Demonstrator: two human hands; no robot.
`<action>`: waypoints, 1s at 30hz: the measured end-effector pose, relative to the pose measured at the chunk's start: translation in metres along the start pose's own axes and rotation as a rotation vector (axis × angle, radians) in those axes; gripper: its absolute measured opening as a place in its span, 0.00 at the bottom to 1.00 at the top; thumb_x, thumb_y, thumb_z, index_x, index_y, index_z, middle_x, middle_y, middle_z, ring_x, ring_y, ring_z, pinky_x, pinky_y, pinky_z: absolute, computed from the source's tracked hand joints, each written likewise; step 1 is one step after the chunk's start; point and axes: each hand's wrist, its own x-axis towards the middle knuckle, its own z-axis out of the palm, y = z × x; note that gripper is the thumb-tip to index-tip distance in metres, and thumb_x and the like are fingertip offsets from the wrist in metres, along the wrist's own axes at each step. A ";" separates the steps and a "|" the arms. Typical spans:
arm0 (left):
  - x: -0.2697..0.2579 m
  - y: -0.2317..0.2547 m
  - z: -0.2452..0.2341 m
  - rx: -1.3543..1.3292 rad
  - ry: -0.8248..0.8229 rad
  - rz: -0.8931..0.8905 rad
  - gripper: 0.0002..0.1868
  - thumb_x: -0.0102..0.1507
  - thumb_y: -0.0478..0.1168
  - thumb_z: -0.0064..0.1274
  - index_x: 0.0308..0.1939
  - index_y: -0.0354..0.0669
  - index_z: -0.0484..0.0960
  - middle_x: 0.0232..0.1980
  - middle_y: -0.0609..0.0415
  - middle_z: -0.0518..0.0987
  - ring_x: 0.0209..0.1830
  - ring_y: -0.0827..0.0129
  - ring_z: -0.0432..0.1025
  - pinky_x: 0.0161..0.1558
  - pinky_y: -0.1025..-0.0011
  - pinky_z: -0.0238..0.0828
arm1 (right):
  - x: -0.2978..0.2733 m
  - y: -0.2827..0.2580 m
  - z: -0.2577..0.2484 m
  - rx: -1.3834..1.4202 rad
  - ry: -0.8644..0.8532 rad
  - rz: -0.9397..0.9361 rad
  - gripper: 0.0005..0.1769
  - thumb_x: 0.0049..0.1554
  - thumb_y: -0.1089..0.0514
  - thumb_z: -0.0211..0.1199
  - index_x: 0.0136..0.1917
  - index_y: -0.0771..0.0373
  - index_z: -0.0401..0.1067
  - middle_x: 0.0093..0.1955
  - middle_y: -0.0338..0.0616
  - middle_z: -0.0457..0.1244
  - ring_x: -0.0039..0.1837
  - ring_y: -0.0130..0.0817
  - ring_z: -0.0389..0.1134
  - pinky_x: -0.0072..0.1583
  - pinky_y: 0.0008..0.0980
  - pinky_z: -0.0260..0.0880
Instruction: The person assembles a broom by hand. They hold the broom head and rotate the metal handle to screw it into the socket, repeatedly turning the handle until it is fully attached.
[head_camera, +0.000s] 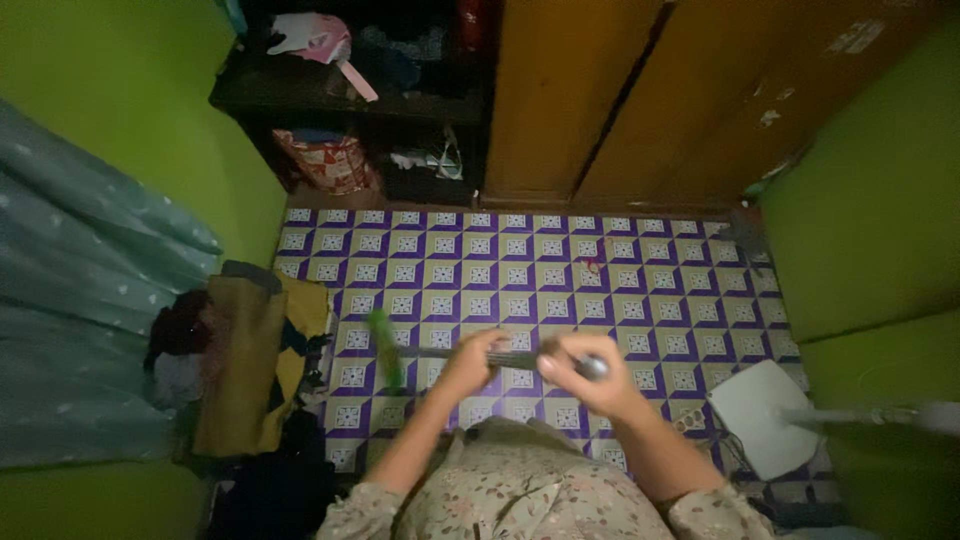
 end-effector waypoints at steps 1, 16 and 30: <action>0.008 -0.025 -0.003 -0.073 0.046 0.014 0.21 0.60 0.30 0.49 0.57 0.48 0.82 0.50 0.51 0.84 0.44 0.63 0.80 0.43 0.66 0.78 | 0.006 0.025 0.004 -0.019 0.024 0.033 0.19 0.63 0.61 0.64 0.30 0.62 0.65 0.30 0.37 0.60 0.35 0.24 0.58 0.38 0.29 0.58; 0.046 -0.088 0.053 -0.153 -0.004 0.554 0.09 0.64 0.34 0.49 0.45 0.42 0.83 0.47 0.47 0.81 0.49 0.56 0.76 0.54 0.62 0.72 | 0.004 0.032 0.032 -0.246 0.171 0.228 0.22 0.59 0.59 0.67 0.28 0.64 0.62 0.27 0.36 0.56 0.33 0.22 0.54 0.36 0.27 0.53; -0.046 0.010 0.008 -0.211 -0.057 0.307 0.13 0.67 0.40 0.55 0.55 0.45 0.80 0.55 0.48 0.70 0.53 0.63 0.68 0.54 0.62 0.72 | 0.006 -0.009 0.099 -0.532 -0.346 0.007 0.17 0.56 0.55 0.69 0.33 0.63 0.67 0.31 0.43 0.61 0.35 0.34 0.64 0.39 0.37 0.64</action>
